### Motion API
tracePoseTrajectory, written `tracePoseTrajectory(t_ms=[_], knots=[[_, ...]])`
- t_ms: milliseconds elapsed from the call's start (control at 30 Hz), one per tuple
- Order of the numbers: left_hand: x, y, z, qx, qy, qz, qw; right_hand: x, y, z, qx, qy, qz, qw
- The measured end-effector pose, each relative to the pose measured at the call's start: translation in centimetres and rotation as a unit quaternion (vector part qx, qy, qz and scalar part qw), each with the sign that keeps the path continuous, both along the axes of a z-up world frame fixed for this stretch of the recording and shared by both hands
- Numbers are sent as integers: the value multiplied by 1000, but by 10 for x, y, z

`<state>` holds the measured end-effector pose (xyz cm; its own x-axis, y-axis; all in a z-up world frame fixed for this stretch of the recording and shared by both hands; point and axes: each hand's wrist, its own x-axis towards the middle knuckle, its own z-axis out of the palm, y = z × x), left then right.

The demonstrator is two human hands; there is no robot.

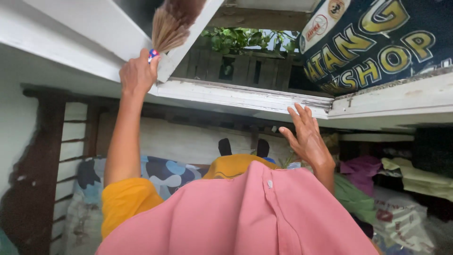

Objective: The person uses a feather duster to sweep dust from a white window sill and frame. They repeatedly brush along the sill and vertical edges while holding the window frame with the other hand.

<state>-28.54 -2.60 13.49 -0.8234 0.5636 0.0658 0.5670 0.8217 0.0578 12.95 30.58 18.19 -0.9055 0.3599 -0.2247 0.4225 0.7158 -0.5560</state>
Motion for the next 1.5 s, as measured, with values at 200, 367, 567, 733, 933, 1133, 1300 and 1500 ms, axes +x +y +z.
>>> tracePoseTrajectory(t_ms=[200, 367, 567, 733, 933, 1133, 1300, 1500], knots=[[22, -45, -49, -157, -172, 95, 968, -4, -2, -3, -3, 14, 38, 999], [83, -44, 79, -62, -191, 143, 969, 2, 14, -28, 8, -3, 55, 998], [105, -80, 150, 289, 215, 34, 932, -20, 27, -30, 6, 68, 161, 985], [115, -95, 151, 350, 216, 76, 908, -38, 22, -25, 5, 51, 192, 980], [166, -107, 40, 90, -33, 234, 967, -45, 17, -17, -7, 8, 154, 988], [201, -107, 45, 95, -58, 248, 963, -49, 28, -23, 10, -2, 162, 987], [185, -111, 101, 284, 289, 136, 904, -53, 25, -15, 12, -14, 179, 984], [198, -71, 70, 397, 288, 199, 849, -54, 22, -13, -4, -23, 197, 980]])
